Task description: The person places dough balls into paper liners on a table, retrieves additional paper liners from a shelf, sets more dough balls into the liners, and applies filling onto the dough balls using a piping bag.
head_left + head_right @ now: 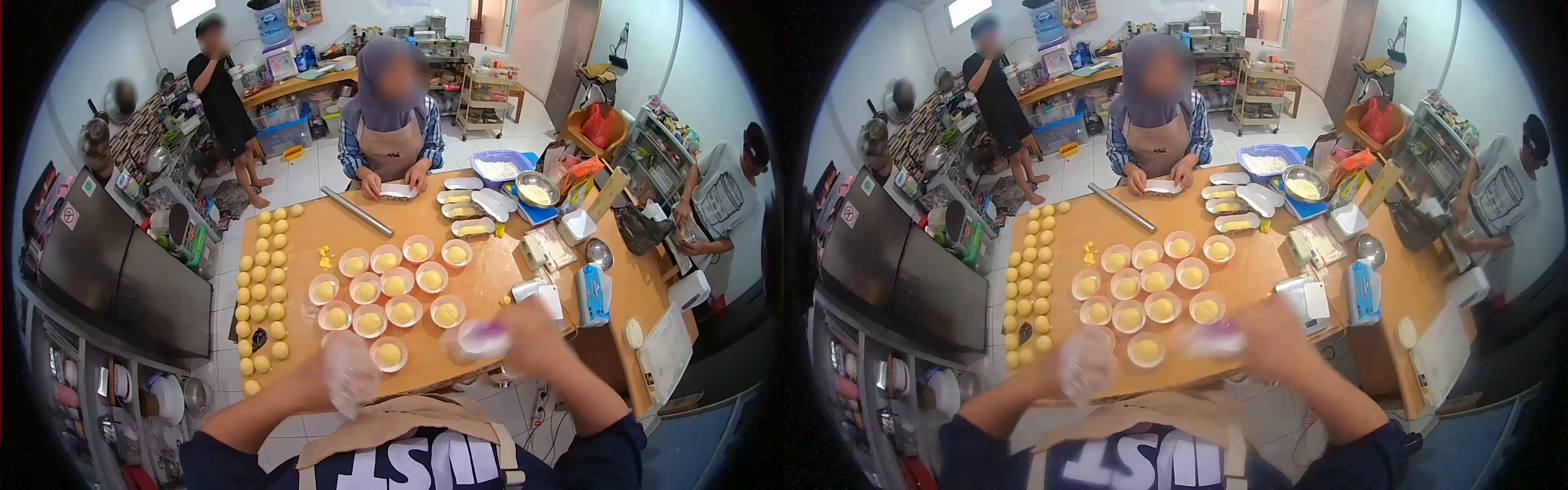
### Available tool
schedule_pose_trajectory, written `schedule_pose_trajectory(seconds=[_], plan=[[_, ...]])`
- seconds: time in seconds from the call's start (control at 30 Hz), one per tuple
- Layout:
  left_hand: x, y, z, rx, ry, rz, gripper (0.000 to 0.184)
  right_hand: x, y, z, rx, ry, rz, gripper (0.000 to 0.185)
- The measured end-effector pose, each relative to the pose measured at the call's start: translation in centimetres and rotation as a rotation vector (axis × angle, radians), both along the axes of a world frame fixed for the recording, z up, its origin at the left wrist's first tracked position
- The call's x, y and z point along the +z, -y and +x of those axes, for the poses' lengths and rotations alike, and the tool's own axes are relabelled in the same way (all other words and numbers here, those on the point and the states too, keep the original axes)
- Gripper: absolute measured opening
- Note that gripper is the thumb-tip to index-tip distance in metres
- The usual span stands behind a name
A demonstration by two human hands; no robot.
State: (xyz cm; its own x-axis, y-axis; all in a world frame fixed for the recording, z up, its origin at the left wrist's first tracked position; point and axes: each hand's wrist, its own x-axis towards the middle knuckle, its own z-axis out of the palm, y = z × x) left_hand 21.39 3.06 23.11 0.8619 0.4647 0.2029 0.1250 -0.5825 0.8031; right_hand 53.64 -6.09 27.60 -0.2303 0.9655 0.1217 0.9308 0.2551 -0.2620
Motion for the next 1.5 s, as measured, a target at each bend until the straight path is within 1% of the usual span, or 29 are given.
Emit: schedule_pose_trajectory(seconds=[0.07,0.1,0.13,0.2,0.27,0.33,0.37,0.4,0.47,0.5,0.53,0.6,0.63,0.67,0.77,0.8,0.87,0.9,0.97,1.0,1.03,1.1,1.17,1.27,1.3,1.37,1.4,1.47,1.5], plan=[[-3.0,-2.0,-3.1,0.084,-0.002,0.034,0.028,-6.4,-1.3,9.2,-0.417,-0.491,0.015,0.023],[-4.5,-2.0,-3.7,0.171,0.065,-0.029,0.032,-10.1,-2.0,13.6,-0.66,-0.73,-0.102,0.027],[-6.0,-1.9,-4.4,0.255,0.14,-0.091,0.036,-12.8,-2.0,16.4,-0.76,-0.816,-0.141,0.029],[-8.2,-0.8,-3.8,0.551,0.39,-0.462,0.021,-18.6,-1.9,20.5,-0.88,-1.063,-0.189,0.035],[-10.6,0.6,-3.7,0.608,0.541,-0.482,0.038,-24.3,-2.5,23.7,-0.921,-1.391,-0.226,0.042],[-10.7,1.2,-2.8,0.599,0.687,-0.527,0.048,-28.9,-4.4,27.8,-1.018,-1.322,-0.126,0.044],[-10.1,1.4,-2.0,0.558,0.761,-0.56,0.048,-29.1,-5.4,28.5,-1.061,-1.287,-0.076,0.046],[-9.5,1.8,-1.1,0.594,0.806,-0.578,0.049,-28.8,-6.5,29.8,-1.062,-1.212,-0.075,0.051],[-8.5,2.8,0.8,0.742,0.867,-0.599,0.053,-30.7,-9.0,34.1,-1.046,-1.003,0.014,0.053],[-8.0,3.2,1.4,0.739,0.87,-0.584,0.052,-31.4,-10.3,35.7,-1.033,-0.899,0.059,0.053],[-7.5,3.6,1.9,0.736,0.872,-0.569,0.05,-29.0,-10.9,35.3,-0.943,-0.928,0.06,0.057],[-6.8,4.4,2.4,0.504,0.839,-0.499,0.04,-28.6,-13.1,37.3,-0.884,-0.701,0.162,0.063],[-7.1,4.9,2.5,0.509,0.859,-0.516,0.04,-29.6,-14.5,39.1,-0.826,-0.639,0.17,0.067],[-7.7,5.3,2.6,0.511,0.879,-0.534,0.041,-27.7,-15.3,39.6,-0.865,-0.478,-0.022,0.071],[-11.3,6.6,1.5,0.596,0.941,-0.645,0.043,-25.4,-17.3,37.0,-0.679,-0.404,0.153,0.071],[-13.1,7.1,0.9,0.622,0.966,-0.711,0.044,-27.7,-18.5,36.8,-0.657,-0.277,0.315,0.06],[-16.6,7.9,-0.4,0.656,1.024,-0.858,0.046,-28.5,-18.5,33.7,-0.533,-0.409,0.292,0.05],[-16.7,8.3,-0.1,0.661,1.062,-0.889,0.046,-28.8,-18.5,31.3,-0.472,-0.474,0.283,0.045],[-15.1,9.0,1.8,0.67,1.145,-0.898,0.045,-30.6,-17.0,26.1,-0.455,-0.769,-0.048,0.032],[-13.7,9.0,3.1,0.672,1.19,-0.875,0.044,-31.8,-15.8,23.1,-0.333,-0.894,-0.063,0.02],[-12.9,8.9,3.8,0.712,1.132,-0.832,0.044,-30.4,-13.7,19.0,-0.34,-1.013,-0.177,0.017],[-11.6,8.2,4.7,0.73,1.021,-0.77,0.045,-28.9,-10.3,12.4,-0.309,-1.088,-0.409,0.018],[-10.2,7.1,5.4,0.638,0.93,-0.747,0.045,-25.1,-7.7,7.8,-0.117,-1.051,-0.646,0.022],[-8.1,5.4,7.0,0.509,0.734,-0.608,0.065,-22.6,-7.1,4.5,0.106,-1.167,-0.853,0.038],[-7.5,4.9,7.7,0.477,0.66,-0.539,0.076,-22.5,-7.1,3.4,0.168,-1.359,-0.962,0.044],[-7.6,4.2,8.7,0.285,0.665,-0.781,0.072,-22.3,-7.0,1.2,0.317,-1.743,-1.159,0.057],[-8.9,4.2,9.1,0.226,0.662,-0.966,0.071,-22.2,-6.5,-0.3,0.328,-1.814,-1.207,0.06],[-9.2,4.0,8.2,0.159,0.602,-1.078,0.07,-21.4,-5.3,-3.1,0.355,-1.951,-1.311,0.067],[-8.9,3.7,7.3,0.149,0.552,-1.008,0.07,-20.6,-4.8,-3.9,0.305,-1.93,-1.254,0.066]])
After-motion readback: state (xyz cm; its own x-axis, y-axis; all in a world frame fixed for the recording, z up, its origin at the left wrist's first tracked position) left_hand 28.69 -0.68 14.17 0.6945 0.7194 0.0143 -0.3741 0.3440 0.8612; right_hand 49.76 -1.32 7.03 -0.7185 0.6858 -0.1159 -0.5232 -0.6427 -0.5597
